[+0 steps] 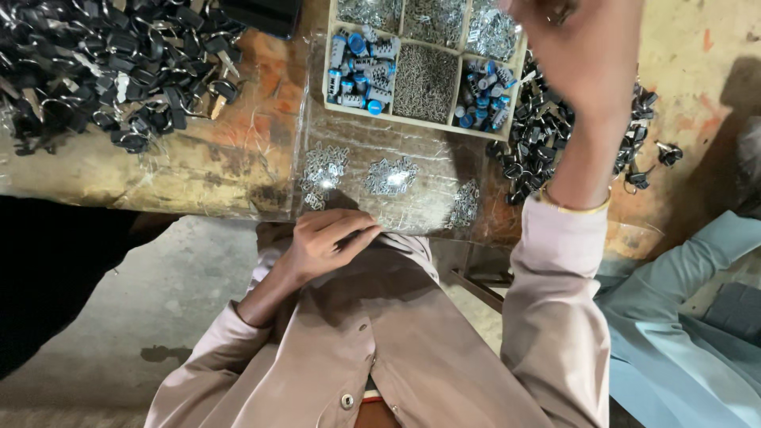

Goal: The person sits at a workbench assembling small electrical switch components. They pick blue and gray plastic parts and metal springs from a compartment tray, fit the parts together by hand into a cylindrical assembly, and place finished assemblies aside while reaching for the next parts.

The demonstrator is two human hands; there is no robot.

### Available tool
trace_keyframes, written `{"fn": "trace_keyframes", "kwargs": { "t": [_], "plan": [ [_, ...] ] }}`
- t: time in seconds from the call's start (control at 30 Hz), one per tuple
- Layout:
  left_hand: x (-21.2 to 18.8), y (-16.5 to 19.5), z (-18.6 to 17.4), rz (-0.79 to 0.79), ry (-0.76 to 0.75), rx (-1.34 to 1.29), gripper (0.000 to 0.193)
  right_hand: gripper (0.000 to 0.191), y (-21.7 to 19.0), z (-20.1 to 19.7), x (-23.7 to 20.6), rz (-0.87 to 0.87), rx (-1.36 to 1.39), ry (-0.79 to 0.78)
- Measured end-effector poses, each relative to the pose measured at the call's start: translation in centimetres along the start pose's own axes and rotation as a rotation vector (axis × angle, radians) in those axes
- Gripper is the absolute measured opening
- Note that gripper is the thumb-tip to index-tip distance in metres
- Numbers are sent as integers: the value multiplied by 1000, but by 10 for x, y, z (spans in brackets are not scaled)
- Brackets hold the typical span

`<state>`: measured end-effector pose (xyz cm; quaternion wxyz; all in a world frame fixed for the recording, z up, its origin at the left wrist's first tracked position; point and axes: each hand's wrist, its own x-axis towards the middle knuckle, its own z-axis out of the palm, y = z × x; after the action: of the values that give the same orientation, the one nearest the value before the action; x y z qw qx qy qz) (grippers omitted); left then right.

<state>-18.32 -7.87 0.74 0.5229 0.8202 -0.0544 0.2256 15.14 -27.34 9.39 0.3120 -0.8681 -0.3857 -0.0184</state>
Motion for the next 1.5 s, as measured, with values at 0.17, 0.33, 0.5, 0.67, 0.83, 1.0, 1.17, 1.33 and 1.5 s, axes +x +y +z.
{"fn": "trace_keyframes", "kwargs": {
  "t": [0.17, 0.33, 0.5, 0.67, 0.83, 1.0, 1.17, 1.33, 1.5],
  "plan": [
    [8, 8, -7, -37, -54, -95, 17, 19, -22, -25, -54, 202, -394, -397],
    [28, 17, -21, 16, -176, -119, 18, 35, -10, -25, -126, 369, -406, -369],
    [64, 9, -25, 129, -253, 26, 13, 20, -3, -4, -173, 285, -230, -30],
    [103, 1, -18, 193, -322, 244, 13, 26, -9, 9, -187, 374, -366, 70],
    [150, -11, 11, 260, -430, 385, 21, 20, -10, 11, -181, 335, -520, 81],
    [182, -26, 48, 254, -575, 524, 35, 12, -2, 7, -180, 302, -526, 172],
    [195, -44, 75, 211, -683, 525, 27, 3, 6, -1, -188, 364, -254, 317],
    [203, -49, 83, 115, -639, 409, 21, 7, -2, 5, -185, 400, -142, 380],
    [202, -40, 59, 165, -437, 264, 11, 27, -20, 4, -176, 397, -108, 307]
  ]
}}
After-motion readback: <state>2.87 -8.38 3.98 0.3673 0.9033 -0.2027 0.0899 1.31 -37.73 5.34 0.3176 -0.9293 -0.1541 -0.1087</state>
